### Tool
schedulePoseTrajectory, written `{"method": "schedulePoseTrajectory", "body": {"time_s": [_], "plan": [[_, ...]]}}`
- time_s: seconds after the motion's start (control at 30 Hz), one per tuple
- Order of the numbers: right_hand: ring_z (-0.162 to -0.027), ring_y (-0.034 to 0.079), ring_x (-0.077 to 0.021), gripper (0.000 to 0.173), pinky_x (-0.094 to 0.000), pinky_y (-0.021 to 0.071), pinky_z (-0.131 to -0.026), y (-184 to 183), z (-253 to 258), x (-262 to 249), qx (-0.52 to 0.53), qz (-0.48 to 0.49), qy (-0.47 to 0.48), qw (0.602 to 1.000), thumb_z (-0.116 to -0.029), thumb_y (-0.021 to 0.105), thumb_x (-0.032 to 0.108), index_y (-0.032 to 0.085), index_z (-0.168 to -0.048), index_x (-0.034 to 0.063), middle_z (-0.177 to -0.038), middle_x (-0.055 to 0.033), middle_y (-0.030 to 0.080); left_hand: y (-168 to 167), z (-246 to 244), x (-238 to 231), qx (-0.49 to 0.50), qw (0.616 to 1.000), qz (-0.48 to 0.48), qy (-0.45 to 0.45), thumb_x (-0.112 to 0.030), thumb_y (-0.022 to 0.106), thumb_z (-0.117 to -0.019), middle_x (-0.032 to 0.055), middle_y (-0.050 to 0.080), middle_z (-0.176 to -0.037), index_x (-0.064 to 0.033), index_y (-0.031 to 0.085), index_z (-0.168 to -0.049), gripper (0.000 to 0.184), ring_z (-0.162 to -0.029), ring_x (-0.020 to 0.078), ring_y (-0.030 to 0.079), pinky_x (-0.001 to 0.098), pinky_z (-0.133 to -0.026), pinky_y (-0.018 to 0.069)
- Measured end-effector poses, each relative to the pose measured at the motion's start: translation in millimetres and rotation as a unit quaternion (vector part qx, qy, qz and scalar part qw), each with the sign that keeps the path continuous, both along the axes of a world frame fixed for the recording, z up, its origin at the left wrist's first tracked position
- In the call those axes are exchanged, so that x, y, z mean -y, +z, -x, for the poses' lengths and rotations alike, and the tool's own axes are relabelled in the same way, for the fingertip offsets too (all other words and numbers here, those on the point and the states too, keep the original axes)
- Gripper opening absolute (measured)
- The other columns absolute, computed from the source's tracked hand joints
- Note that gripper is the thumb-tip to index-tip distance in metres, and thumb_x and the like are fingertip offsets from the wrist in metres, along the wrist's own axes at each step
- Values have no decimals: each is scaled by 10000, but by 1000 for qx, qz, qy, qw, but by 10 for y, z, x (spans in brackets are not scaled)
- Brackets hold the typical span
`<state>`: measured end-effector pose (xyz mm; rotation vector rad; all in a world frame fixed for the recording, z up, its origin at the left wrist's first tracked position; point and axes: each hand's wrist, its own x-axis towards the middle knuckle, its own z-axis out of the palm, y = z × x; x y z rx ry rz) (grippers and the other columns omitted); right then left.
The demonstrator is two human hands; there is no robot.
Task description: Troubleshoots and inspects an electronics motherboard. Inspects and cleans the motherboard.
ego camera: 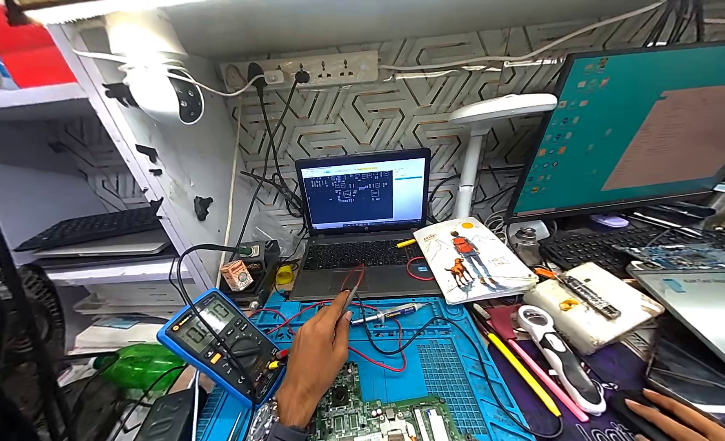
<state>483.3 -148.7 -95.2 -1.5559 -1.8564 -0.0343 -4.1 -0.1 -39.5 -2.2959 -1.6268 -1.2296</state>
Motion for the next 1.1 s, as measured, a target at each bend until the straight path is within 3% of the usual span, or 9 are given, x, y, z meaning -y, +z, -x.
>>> {"method": "schedulePoseTrajectory", "body": {"time_s": [1.1], "plan": [[-1322,563,-386,406,-511,448,-1106,-8,13,-14,-10,-3,5,1000,-954,652,312,707,-1282,80,-1394,-270,595,6,12,0,5,1000,-11,-5,-330,485,-1059,12,753,-1098,-148,652,-1385,409,-915,121,724,353,-823,610]]}}
